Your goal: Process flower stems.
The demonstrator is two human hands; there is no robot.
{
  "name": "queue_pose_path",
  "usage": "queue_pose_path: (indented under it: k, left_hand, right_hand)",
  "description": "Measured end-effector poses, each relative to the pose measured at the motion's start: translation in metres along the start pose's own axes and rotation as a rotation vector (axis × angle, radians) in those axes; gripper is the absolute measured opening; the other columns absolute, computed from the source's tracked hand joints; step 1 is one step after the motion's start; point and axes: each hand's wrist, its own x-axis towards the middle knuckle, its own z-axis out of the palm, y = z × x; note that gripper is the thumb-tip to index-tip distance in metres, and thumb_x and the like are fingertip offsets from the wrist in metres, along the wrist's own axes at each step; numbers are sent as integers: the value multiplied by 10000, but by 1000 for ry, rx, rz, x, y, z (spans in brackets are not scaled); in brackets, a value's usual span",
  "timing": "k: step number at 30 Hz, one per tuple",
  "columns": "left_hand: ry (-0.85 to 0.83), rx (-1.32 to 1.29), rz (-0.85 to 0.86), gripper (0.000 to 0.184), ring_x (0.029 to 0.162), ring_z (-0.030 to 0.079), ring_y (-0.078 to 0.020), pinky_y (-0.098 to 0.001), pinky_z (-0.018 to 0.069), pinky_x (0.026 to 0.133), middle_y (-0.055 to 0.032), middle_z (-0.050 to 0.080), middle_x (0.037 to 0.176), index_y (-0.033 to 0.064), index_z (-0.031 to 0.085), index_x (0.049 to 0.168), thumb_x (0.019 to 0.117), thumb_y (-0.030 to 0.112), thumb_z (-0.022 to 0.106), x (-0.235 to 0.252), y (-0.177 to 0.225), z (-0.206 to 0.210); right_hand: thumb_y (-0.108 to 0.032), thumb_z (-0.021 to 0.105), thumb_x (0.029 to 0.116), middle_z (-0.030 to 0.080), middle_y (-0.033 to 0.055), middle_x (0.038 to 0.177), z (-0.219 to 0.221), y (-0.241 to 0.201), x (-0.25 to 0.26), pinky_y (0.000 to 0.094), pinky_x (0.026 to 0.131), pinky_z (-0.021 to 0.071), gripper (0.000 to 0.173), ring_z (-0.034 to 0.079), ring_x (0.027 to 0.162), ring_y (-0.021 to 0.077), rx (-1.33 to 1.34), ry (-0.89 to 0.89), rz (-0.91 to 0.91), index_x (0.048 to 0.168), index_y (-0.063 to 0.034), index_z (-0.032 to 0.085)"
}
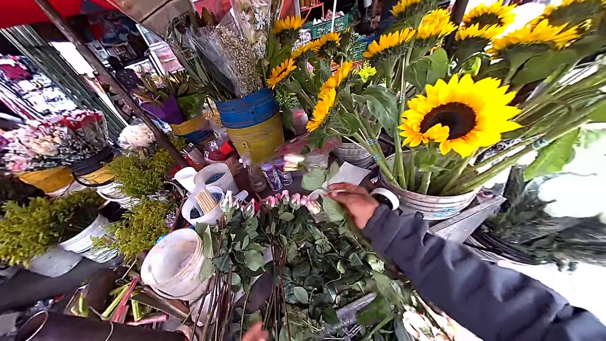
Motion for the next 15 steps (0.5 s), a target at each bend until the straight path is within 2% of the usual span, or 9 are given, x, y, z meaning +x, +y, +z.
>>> queue_pose_path:
  k: [2, 3, 5, 6, 7, 9, 10, 13, 15]
  left_hand:
    - [36, -201, 264, 394, 746, 581, -141, -259, 494, 736, -303, 653, 1074, -244, 426, 1351, 995, -74, 418, 61, -79, -1]
    - [-1, -286, 338, 434, 695, 570, -100, -257, 488, 677, -262, 668, 1138, -181, 395, 1428, 1035, 2, 418, 89, -104, 1]
    - [-148, -409, 314, 485, 647, 600, -99, -271, 514, 602, -172, 680, 1211, -34, 378, 1508, 1088, 204, 419, 137, -114, 13]
    - [-228, -464, 237, 473, 672, 623, -138, -303, 532, 607, -143, 688, 1176, 28, 431, 1483, 1092, 294, 429, 157, -111, 21]
    - [-266, -528, 157, 426, 670, 628, -161, -319, 535, 595, -131, 709, 1089, 49, 533, 1376, 1085, 350, 453, 172, -104, 29]
    - [-211, -670, 87, 307, 546, 572, -144, -292, 505, 493, -113, 655, 776, 9, 609, 1158, 1064, 289, 527, 184, -95, 42]
    - [-169, -744, 106, 227, 499, 525, -119, -266, 469, 454, -88, 610, 693, 1, 617, 1105, 1051, 211, 551, 184, -90, 45]
    - [-84, -803, 273, 130, 508, 511, -84, -234, 473, 466, -41, 588, 687, 16, 585, 1103, 1044, 123, 542, 174, -64, 24]
    - [-33, -796, 437, 103, 526, 539, -79, -232, 508, 497, -25, 598, 693, 28, 574, 1077, 1050, 111, 518, 167, -37, -3]
  right_hand:
    - [-107, 492, 1050, 709, 97, 958, 23, 17, -31, 361, 695, 571, 254, 674, 776, 171, -74, -94, -75, 1284, -56, 577]
    - [-131, 501, 1039, 710, 87, 986, 33, 28, -44, 373, 750, 581, 271, 683, 830, 179, -91, -142, -87, 1287, -67, 587]
    - [-117, 530, 1023, 701, 102, 1066, 47, 32, -76, 391, 884, 554, 311, 672, 961, 190, -87, -252, -61, 1311, -12, 582]
    - [-106, 546, 1011, 706, 100, 1055, 52, 37, -89, 392, 879, 558, 312, 677, 956, 184, -66, -301, -61, 1304, -2, 575]
    - [-101, 569, 995, 715, 96, 1034, 56, 43, -99, 396, 853, 566, 311, 685, 933, 183, -47, -351, -68, 1292, -7, 581]
    - [-118, 639, 962, 736, 98, 1048, 50, 41, -110, 413, 841, 580, 333, 707, 936, 195, -56, -435, -100, 1281, -28, 606]
    - [-140, 667, 951, 744, 90, 1067, 39, 34, -109, 415, 851, 594, 342, 717, 955, 196, -88, -424, -152, 1274, -33, 625]
    - [-294, 630, 1004, 736, -1, 1130, -31, 43, -81, 387, 908, 586, 298, 707, 1024, 145, -514, -209, -359, 1254, -141, 684]
    - [-368, 677, 961, 722, 28, 1010, -94, 90, -66, 509, 733, 614, 240, 718, 860, 228, -951, 4, -527, 1117, -192, 723]
